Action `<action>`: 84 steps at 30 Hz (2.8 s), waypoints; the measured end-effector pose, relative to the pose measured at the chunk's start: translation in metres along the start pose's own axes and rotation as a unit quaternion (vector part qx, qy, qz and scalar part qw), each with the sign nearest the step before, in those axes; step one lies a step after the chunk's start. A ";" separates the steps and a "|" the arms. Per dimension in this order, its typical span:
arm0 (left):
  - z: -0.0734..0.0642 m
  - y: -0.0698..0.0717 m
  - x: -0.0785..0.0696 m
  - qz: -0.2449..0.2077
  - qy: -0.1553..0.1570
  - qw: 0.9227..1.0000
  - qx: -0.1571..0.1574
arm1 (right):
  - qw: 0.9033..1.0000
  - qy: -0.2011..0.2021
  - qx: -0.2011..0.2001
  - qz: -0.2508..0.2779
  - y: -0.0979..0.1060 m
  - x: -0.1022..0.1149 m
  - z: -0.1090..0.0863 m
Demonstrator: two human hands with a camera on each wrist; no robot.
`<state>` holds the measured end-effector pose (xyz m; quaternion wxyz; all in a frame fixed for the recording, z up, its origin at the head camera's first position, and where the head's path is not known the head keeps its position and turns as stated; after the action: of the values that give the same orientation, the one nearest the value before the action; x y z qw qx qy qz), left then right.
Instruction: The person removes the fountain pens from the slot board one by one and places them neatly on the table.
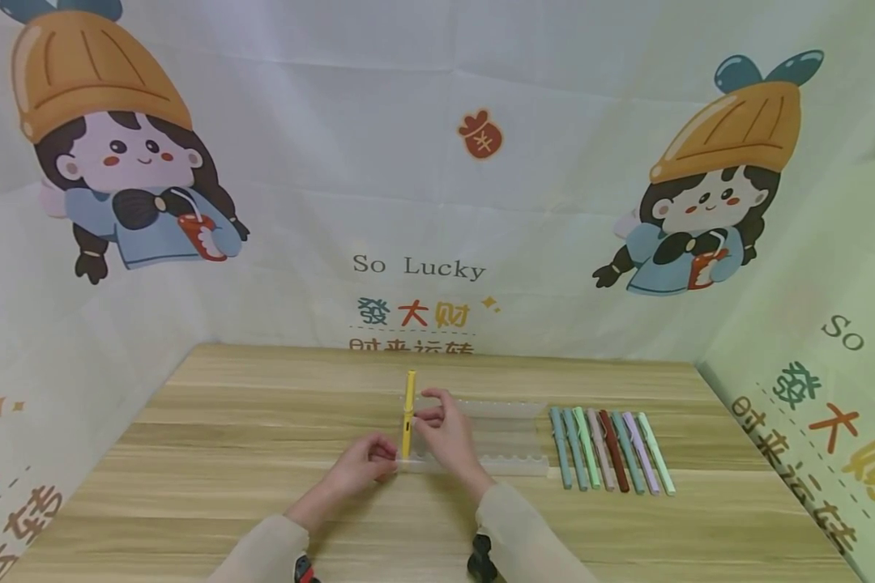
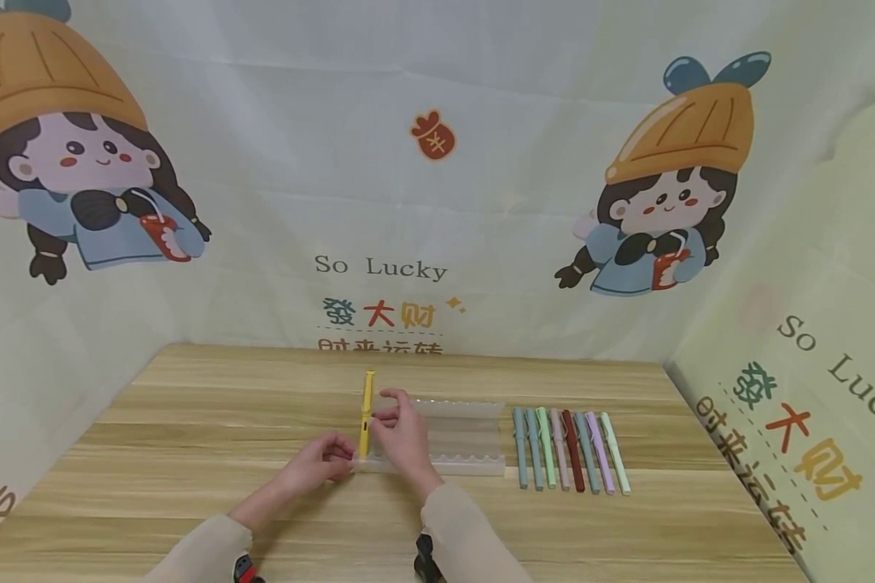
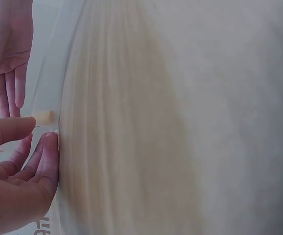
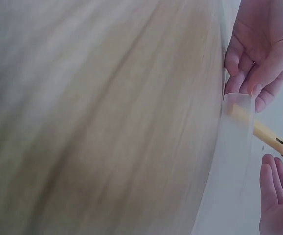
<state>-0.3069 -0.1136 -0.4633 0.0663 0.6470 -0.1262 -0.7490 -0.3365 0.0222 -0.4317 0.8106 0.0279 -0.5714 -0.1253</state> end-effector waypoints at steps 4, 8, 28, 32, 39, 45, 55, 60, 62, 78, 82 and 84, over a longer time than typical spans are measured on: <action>0.001 0.000 0.000 0.004 0.001 1.000 0.000 | 1.000 0.009 0.000 0.000 -0.002 0.000 0.001; 0.001 0.000 -0.001 0.010 0.006 1.000 0.000 | 1.000 0.014 0.003 0.002 -0.005 0.000 0.003; 0.001 -0.001 -0.001 -0.003 0.001 1.000 0.005 | 1.000 0.011 0.013 0.000 -0.007 0.004 0.003; 0.001 -0.001 -0.001 -0.002 0.005 1.000 0.001 | 0.999 0.015 0.011 0.027 0.000 0.021 -0.001; 0.002 -0.001 0.001 0.007 0.007 1.000 0.000 | 0.999 0.004 0.002 0.046 0.010 0.041 -0.005; 0.001 -0.001 0.000 0.015 0.001 1.000 -0.002 | 0.997 0.008 -0.011 0.072 0.019 0.044 0.000; -0.001 0.000 0.000 0.013 0.007 1.000 -0.013 | 0.997 0.001 -0.026 0.070 0.050 0.043 0.005; -0.001 0.000 0.001 0.007 0.005 1.000 -0.012 | 0.998 0.005 -0.033 0.052 0.069 0.031 0.008; -0.001 0.000 0.002 0.009 0.006 1.000 -0.014 | 0.998 0.007 -0.039 0.042 0.076 0.023 0.012; -0.002 0.001 -0.001 0.009 0.008 1.000 -0.015 | 0.999 -0.035 -0.034 -0.013 0.132 -0.003 0.017; -0.001 0.001 0.000 0.012 0.010 1.000 -0.018 | 0.998 -0.038 -0.028 -0.030 0.149 -0.007 0.017; -0.001 0.001 0.001 0.013 0.010 1.000 -0.020 | 0.998 -0.041 -0.030 -0.043 0.157 -0.009 0.016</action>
<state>-0.3060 -0.1148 -0.4637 0.0900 0.6512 -0.1191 -0.7440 -0.3274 0.1779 -0.4050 0.7806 0.0233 -0.5987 -0.1781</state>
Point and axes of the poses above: each hand's wrist, its own z-axis towards the middle knuckle, its own y-axis out of the back of the hand, x = y × z, the point moved 6 cm from there along z, towards the middle knuckle, and after that the axes turned 13 degrees about -x, right-handed, at the moved point
